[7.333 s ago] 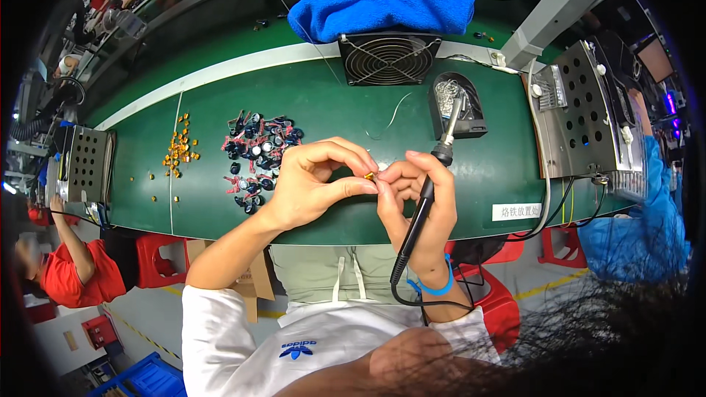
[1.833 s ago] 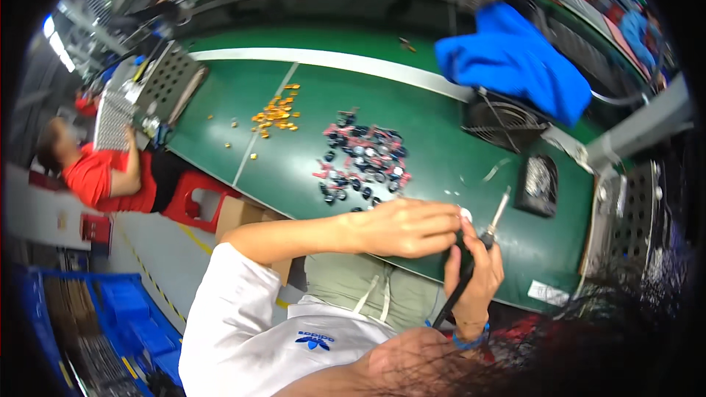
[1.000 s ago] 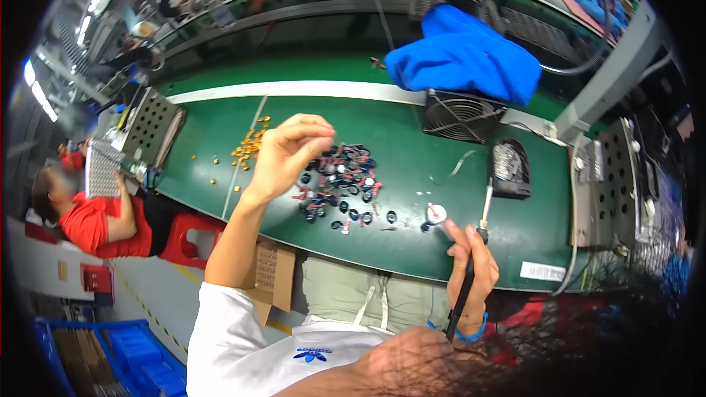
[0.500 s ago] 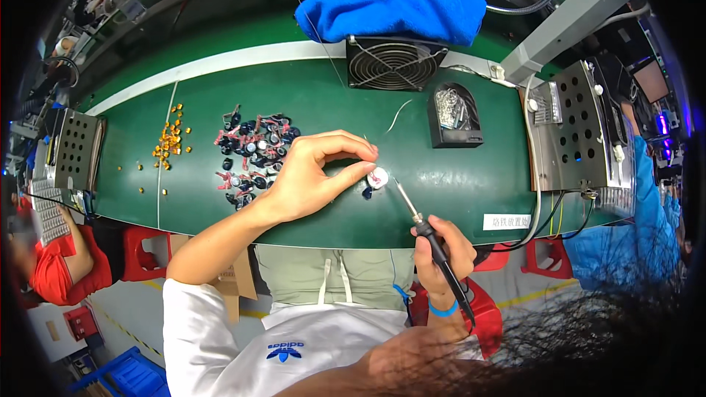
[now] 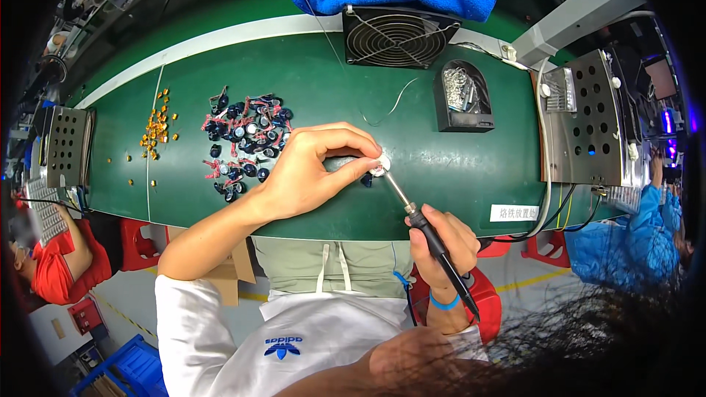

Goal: Soldering small electronic components onto white circular circuit bases at a production station.

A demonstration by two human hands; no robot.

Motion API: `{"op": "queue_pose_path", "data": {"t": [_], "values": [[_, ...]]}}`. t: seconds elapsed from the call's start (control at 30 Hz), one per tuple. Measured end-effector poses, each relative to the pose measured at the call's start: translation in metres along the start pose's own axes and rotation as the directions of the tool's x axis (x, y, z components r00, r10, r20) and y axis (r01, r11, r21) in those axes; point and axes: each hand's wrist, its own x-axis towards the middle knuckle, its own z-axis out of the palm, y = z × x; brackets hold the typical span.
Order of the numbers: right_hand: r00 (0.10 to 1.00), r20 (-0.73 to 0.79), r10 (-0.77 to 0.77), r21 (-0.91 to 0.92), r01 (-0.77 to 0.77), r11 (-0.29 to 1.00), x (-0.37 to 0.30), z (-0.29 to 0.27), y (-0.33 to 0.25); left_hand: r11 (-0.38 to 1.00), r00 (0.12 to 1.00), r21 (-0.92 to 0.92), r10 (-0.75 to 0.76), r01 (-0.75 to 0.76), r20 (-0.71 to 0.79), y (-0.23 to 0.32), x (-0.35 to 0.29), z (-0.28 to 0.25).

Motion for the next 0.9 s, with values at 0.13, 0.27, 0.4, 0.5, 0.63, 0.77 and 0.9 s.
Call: {"op": "queue_pose_path", "data": {"t": [0.13, 0.27, 0.4, 0.5, 0.63, 0.77, 0.9], "values": [[1.000, 0.006, -0.015, -0.018, 0.015, 1.000, 0.0002, 0.0005, 0.0011, 0.999, 1.000, 0.029, 0.014, -0.014, 0.004, 0.0004, 0.0004, -0.0001], [1.000, 0.002, -0.016, -0.011, 0.016, 1.000, -0.0001, -0.0003, 0.0016, 0.999, 1.000, 0.026, 0.020, -0.020, 0.006, 0.0000, 0.0018, 0.0011], [1.000, 0.008, -0.015, -0.003, 0.015, 1.000, 0.0011, 0.0002, 0.0006, 0.999, 1.000, 0.042, 0.021, -0.021, 0.007, 0.0011, 0.0006, -0.0005], [1.000, 0.005, 0.002, -0.011, -0.002, 1.000, -0.0023, -0.0007, 0.0015, 0.999, 1.000, 0.047, 0.025, -0.025, 0.007, -0.0015, 0.0013, -0.0002], [0.999, -0.039, 0.017, 0.022, -0.016, 1.000, -0.0030, -0.0012, 0.0016, 0.999, 1.000, 0.041, 0.011, -0.011, 0.002, 0.0006, 0.0011, -0.0011], [0.998, -0.050, 0.039, 0.029, -0.038, 0.999, -0.0024, -0.0029, 0.0001, 0.999, 1.000, 0.040, 0.003, -0.004, 0.010, 0.0007, 0.0010, 0.0017], [0.999, -0.029, 0.034, 0.027, -0.034, 0.999, -0.0028, -0.0036, 0.0012, 1.000, 1.000, 0.012, -0.011, 0.012, -0.011, 0.0025, 0.0001, 0.0028]]}}
